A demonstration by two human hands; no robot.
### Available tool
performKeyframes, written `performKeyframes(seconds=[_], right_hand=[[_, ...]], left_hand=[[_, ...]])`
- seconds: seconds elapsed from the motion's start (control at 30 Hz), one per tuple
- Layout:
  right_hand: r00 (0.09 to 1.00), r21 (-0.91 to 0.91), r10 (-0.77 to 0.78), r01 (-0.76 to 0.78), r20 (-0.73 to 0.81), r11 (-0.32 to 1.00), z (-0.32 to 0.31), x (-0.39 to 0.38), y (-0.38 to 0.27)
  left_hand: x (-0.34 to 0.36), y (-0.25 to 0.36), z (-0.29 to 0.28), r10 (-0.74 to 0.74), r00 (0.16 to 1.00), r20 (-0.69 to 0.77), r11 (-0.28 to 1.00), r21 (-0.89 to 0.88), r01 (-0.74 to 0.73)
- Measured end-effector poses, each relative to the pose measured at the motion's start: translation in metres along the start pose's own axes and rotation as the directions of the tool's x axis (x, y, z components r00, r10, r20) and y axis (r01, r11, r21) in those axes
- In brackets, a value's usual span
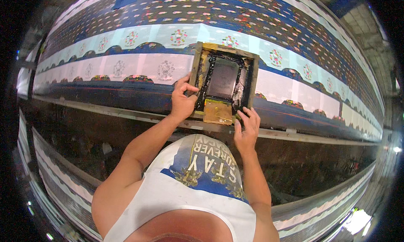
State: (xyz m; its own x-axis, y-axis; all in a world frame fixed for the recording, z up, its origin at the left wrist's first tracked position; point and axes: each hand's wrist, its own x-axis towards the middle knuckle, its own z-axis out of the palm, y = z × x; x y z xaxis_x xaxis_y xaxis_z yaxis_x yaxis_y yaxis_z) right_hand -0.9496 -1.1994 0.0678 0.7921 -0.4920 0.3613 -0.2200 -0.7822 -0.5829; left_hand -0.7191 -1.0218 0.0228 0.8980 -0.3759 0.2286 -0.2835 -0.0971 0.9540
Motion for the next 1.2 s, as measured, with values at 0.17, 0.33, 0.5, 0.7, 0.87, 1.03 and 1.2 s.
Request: performKeyframes(seconds=[0.17,0.33,0.5,0.7,0.87,1.03,1.2], right_hand=[[0.948,0.015,-0.278,0.279,0.152,0.96,-0.008,0.017,-0.019],[0.856,0.015,-0.406,0.424,0.321,0.906,-0.001,0.043,-0.04],[0.776,-0.001,-0.395,0.454,0.491,0.891,-0.019,0.084,-0.046],[0.73,0.01,-0.253,0.319,0.635,0.948,-0.022,0.173,-0.029],[0.857,-0.053,-0.235,0.29,0.459,0.955,0.012,0.223,0.001],[0.872,-0.101,-0.114,0.183,0.477,0.978,0.024,0.231,-0.013],[0.86,-0.081,-0.267,0.333,0.434,0.94,0.025,0.193,-0.019]], left_hand=[[0.001,-0.001,0.007,-0.013,1.0,-0.025,1.0,-0.006,0.013],[0.003,-0.004,0.01,-0.008,1.0,-0.023,1.0,0.017,0.008],[0.002,-0.008,0.009,-0.066,0.998,-0.011,0.998,-0.012,0.066],[0.008,-0.008,0.005,-0.051,0.999,0.018,0.999,0.002,0.051],[0.015,-0.009,-0.002,-0.158,0.984,0.082,0.982,-0.093,0.165],[0.026,0.002,-0.012,-0.209,0.97,0.122,0.977,-0.011,0.212],[0.029,0.007,-0.015,-0.199,0.97,0.141,0.98,0.039,0.196]])
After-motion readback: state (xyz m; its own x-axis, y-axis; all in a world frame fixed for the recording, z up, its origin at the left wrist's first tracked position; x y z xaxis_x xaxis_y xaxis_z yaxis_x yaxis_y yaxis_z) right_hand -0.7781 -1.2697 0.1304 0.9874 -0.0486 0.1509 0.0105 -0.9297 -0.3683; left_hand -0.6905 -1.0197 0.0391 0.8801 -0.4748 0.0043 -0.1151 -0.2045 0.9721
